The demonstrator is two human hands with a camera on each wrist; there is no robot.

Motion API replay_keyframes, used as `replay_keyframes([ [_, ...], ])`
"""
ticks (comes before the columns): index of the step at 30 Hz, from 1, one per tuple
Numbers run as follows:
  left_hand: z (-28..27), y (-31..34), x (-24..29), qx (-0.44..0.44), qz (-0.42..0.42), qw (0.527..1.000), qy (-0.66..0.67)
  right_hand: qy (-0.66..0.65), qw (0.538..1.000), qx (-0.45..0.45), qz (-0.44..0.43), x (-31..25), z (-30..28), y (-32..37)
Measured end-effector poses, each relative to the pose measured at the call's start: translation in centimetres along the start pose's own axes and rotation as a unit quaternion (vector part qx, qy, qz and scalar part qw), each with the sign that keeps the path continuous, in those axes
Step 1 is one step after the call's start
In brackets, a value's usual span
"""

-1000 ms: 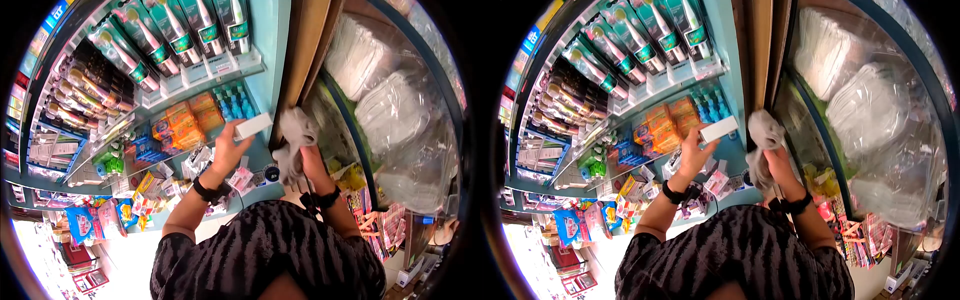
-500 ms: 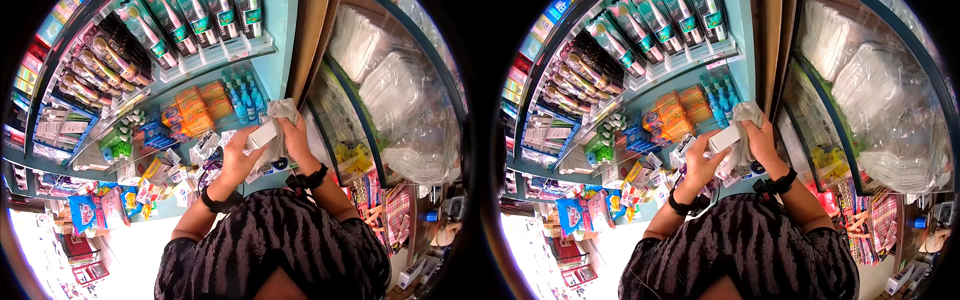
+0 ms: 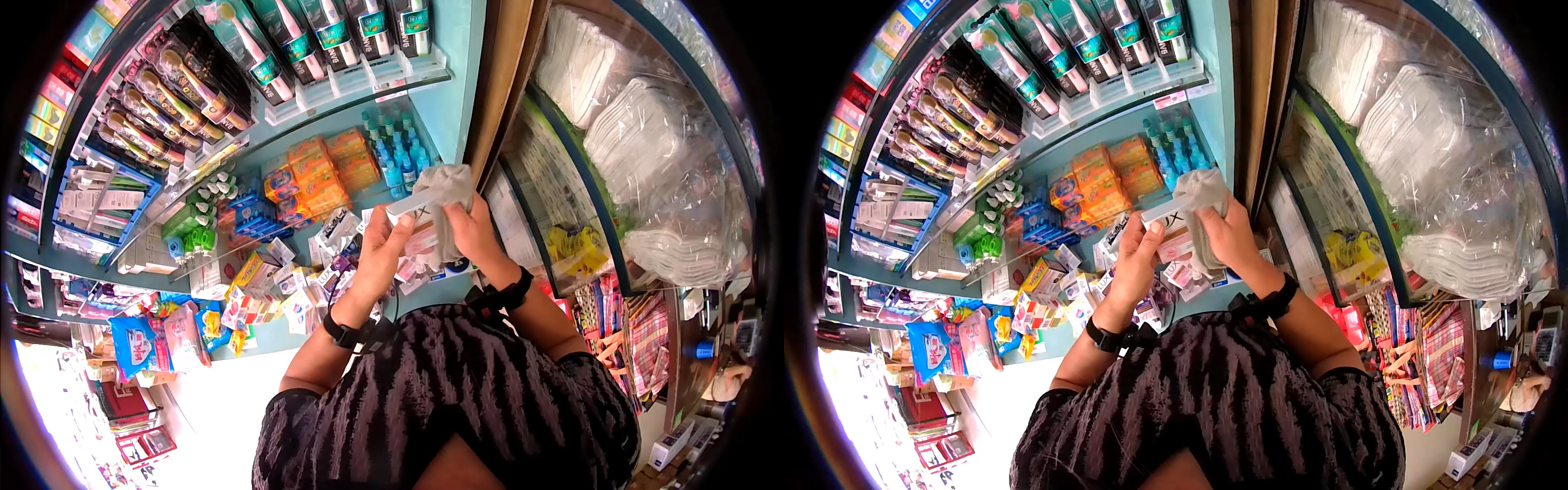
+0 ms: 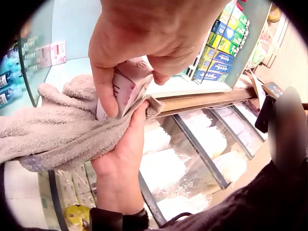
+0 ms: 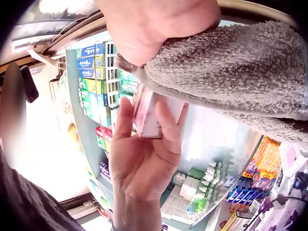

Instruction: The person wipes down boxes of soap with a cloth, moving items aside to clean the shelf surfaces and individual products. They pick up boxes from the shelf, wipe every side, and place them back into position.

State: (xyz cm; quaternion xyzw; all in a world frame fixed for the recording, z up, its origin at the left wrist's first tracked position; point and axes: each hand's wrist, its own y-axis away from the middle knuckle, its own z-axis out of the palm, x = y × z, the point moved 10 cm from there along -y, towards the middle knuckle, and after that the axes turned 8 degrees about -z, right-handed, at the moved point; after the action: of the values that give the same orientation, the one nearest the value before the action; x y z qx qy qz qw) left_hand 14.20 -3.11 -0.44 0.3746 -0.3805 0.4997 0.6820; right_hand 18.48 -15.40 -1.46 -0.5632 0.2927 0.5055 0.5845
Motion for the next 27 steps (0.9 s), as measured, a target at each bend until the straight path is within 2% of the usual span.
replay_keyframes([
  [3,0.6,0.5,0.2,0.012,-0.024,1.0,0.011,-0.077,0.996,0.009,0.05,1.0,-0.1,0.0],
  [4,0.0,0.5,0.0,0.028,-0.035,0.998,-0.041,-0.101,0.993,0.011,0.06,1.2,0.0,-0.1],
  [7,-1.2,0.6,0.1,0.063,-0.035,0.986,-0.153,0.128,0.99,-0.02,-0.058,-2.1,1.1,-0.2],
  [8,-0.7,0.8,0.6,0.067,-0.014,0.984,-0.162,0.235,0.97,-0.049,-0.046,-1.7,1.3,-0.2],
  [11,-0.1,1.0,0.3,0.062,-0.01,0.992,-0.11,0.376,0.918,-0.077,-0.104,-3.4,2.6,-0.1],
  [12,0.0,1.0,0.0,0.057,-0.019,0.995,-0.079,0.368,0.917,-0.096,-0.123,-4.4,3.5,-0.1],
  [15,0.7,1.0,0.2,0.049,-0.023,0.998,-0.018,0.385,0.909,-0.075,-0.141,-5.4,3.5,-0.3],
  [18,0.5,0.2,-0.2,0.015,0.003,0.999,0.034,0.354,0.921,-0.021,-0.164,-4.6,1.6,-0.8],
  [21,0.9,0.3,-0.4,0.028,0.006,0.999,-0.027,0.214,0.966,0.033,-0.14,-2.7,-0.5,-1.1],
  [23,0.2,0.4,-0.7,0.035,-0.029,0.999,0.021,0.028,0.996,0.073,-0.046,-1.0,-1.7,-1.2],
  [25,-0.2,0.4,-0.9,0.025,-0.056,0.996,0.072,-0.189,0.977,0.078,0.066,0.9,-2.1,-1.0],
  [26,-0.3,0.3,-1.0,0.014,-0.063,0.993,0.099,-0.219,0.966,0.063,0.124,1.8,-1.9,-0.6],
  [27,-0.3,0.1,-1.3,0.004,-0.071,0.989,0.126,-0.207,0.97,0.039,0.119,1.6,-1.3,-0.4],
])
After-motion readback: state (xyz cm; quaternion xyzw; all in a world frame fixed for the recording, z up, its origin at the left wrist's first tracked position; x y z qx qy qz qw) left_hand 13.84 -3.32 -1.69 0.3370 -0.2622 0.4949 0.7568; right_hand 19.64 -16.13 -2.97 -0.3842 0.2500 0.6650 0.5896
